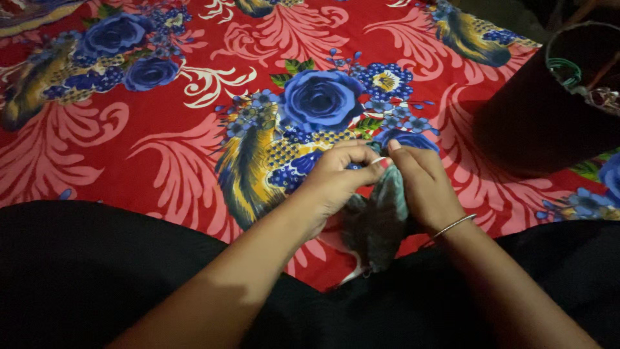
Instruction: The person wraps a small white object with a piece of patterned cloth, securing it tightly. Then, the person picks up a green string and begins to tie it around the wrapped bundle.
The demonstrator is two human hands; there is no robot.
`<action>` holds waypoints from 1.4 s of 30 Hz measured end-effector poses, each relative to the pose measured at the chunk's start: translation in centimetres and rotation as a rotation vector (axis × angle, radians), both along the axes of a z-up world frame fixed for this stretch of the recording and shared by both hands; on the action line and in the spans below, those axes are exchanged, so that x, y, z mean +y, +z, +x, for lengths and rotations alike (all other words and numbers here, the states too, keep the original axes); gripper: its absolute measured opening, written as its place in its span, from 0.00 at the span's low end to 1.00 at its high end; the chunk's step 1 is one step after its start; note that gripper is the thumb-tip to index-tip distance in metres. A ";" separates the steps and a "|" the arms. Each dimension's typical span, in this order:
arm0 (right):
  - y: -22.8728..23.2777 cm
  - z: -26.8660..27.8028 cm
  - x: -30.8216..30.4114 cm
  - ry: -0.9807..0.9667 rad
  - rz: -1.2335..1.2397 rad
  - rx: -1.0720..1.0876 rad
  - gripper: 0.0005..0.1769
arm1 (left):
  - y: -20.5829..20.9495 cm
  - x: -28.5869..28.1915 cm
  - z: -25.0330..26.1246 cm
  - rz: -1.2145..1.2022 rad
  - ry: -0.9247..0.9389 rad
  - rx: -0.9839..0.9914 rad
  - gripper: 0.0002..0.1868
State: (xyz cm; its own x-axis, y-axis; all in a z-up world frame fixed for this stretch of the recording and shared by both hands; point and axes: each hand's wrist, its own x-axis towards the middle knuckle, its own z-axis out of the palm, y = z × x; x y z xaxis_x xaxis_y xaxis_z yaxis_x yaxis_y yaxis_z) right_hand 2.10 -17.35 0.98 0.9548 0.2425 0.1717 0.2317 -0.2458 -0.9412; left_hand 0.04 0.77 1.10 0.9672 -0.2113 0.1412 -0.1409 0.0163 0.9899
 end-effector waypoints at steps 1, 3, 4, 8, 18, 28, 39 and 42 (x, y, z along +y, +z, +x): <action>-0.6 0.4 0.0 -0.025 0.061 0.139 0.24 | -0.1 0.0 -0.1 -0.010 -0.004 -0.012 0.11; -1.3 1.3 -0.1 -0.082 0.183 0.417 0.21 | -0.1 0.1 -0.2 -0.016 -0.021 -0.038 0.11; -1.6 1.6 -0.3 -0.077 0.231 0.501 0.18 | 0.0 0.0 0.0 -0.014 -0.034 -0.054 0.11; -2.4 2.1 -0.7 0.033 0.424 0.773 0.10 | 0.4 -0.2 0.3 0.024 -0.014 -0.182 0.11; 1.2 1.0 0.3 -0.315 0.253 0.965 0.21 | 3.0 0.4 -0.9 0.545 0.195 -0.622 0.11; 1.8 -1.5 1.0 -0.256 -0.214 -0.442 0.19 | 2.8 -0.8 -1.7 0.362 0.298 -0.168 0.10; 3.1 -3.7 3.4 -0.114 -0.494 -0.685 0.27 | 0.9 -0.8 -1.2 0.375 0.526 -0.233 0.09; 2.7 -3.4 3.2 -0.133 -0.473 -0.652 0.25 | 1.8 -1.3 -1.4 0.393 0.482 -0.086 0.09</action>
